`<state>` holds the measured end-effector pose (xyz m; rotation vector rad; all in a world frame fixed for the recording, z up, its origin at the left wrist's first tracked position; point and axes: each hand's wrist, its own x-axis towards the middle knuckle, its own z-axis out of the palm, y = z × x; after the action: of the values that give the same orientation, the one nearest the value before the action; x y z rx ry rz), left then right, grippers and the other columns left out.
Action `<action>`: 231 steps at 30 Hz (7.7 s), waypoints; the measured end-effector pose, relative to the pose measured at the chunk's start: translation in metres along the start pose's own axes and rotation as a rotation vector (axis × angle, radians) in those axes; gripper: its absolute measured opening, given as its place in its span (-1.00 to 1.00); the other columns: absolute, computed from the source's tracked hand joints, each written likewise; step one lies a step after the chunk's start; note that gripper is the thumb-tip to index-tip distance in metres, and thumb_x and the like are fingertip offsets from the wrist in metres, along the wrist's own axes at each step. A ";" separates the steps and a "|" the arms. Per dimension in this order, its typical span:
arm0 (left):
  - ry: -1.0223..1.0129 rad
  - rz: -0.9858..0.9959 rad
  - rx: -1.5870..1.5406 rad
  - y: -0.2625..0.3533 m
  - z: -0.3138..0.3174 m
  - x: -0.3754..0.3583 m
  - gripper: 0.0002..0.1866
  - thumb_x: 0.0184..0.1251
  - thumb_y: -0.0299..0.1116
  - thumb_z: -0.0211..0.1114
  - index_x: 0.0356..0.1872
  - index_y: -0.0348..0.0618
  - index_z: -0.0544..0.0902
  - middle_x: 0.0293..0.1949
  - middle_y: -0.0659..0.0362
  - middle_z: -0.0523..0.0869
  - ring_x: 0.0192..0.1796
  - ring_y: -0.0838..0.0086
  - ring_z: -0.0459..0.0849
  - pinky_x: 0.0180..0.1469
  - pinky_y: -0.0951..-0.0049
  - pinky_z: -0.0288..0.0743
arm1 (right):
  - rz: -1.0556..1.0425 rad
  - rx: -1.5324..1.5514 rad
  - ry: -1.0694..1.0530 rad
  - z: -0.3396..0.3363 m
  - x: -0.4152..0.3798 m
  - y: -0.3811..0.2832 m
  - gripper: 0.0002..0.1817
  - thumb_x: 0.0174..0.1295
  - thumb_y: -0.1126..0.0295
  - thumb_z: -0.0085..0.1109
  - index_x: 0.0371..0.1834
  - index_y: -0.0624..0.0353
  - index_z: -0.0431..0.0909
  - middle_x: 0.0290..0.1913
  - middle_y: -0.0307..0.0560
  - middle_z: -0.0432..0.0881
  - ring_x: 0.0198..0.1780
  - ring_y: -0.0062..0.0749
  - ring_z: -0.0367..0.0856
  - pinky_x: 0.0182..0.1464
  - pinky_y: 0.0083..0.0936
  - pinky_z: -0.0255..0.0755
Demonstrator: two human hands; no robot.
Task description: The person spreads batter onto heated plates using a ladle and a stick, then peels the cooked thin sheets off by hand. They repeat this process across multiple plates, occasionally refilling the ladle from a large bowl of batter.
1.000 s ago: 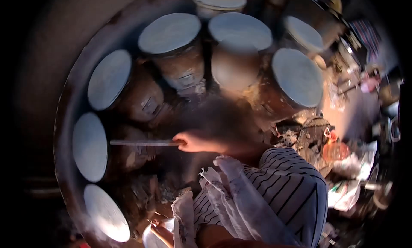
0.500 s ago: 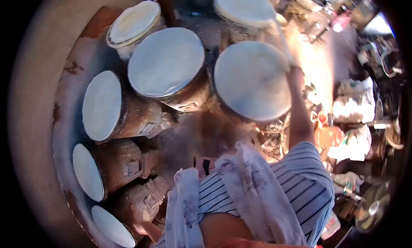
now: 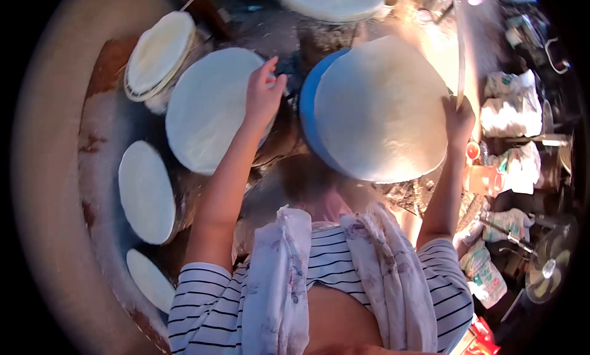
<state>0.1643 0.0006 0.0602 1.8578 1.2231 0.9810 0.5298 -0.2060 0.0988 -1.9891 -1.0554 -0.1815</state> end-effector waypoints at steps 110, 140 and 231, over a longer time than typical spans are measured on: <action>2.222 -1.191 -0.788 0.168 0.164 -1.098 -0.43 0.38 -0.42 0.01 0.41 0.18 0.21 -0.62 0.24 0.39 -0.74 0.57 0.33 -0.75 0.48 0.30 | -2.462 -0.250 -1.742 -0.325 -0.804 -0.170 -0.59 0.21 0.43 -0.12 0.15 -0.06 0.43 -0.24 0.20 0.66 -0.14 0.15 0.64 -0.10 -0.01 0.48; 1.387 0.805 -0.952 0.527 0.007 -0.966 -0.65 0.54 -0.19 -0.13 -0.51 -0.07 0.23 -0.80 0.38 0.17 -0.84 0.67 0.20 -0.80 0.61 0.25 | -0.417 0.615 -3.598 -0.456 -0.617 -0.278 -0.49 0.39 0.39 -0.06 0.41 0.03 0.19 -0.63 -0.20 0.47 -0.77 -0.70 0.27 -0.75 -0.76 0.10; -0.557 -0.161 0.089 0.056 0.096 -0.102 -0.44 0.42 -0.40 0.06 0.42 0.19 0.24 -0.15 0.13 0.62 -0.62 0.49 0.48 -0.64 0.46 0.40 | 0.233 0.022 -0.026 -0.002 -0.263 -0.032 -0.62 -0.03 0.61 0.10 -0.07 0.16 0.61 -0.14 -0.02 0.59 -0.13 -0.06 0.57 -0.07 -0.30 0.50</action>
<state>0.2438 -0.1268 0.0411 1.8884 1.0569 0.2882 0.3401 -0.3591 -0.0056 -2.0805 -0.8289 -0.0192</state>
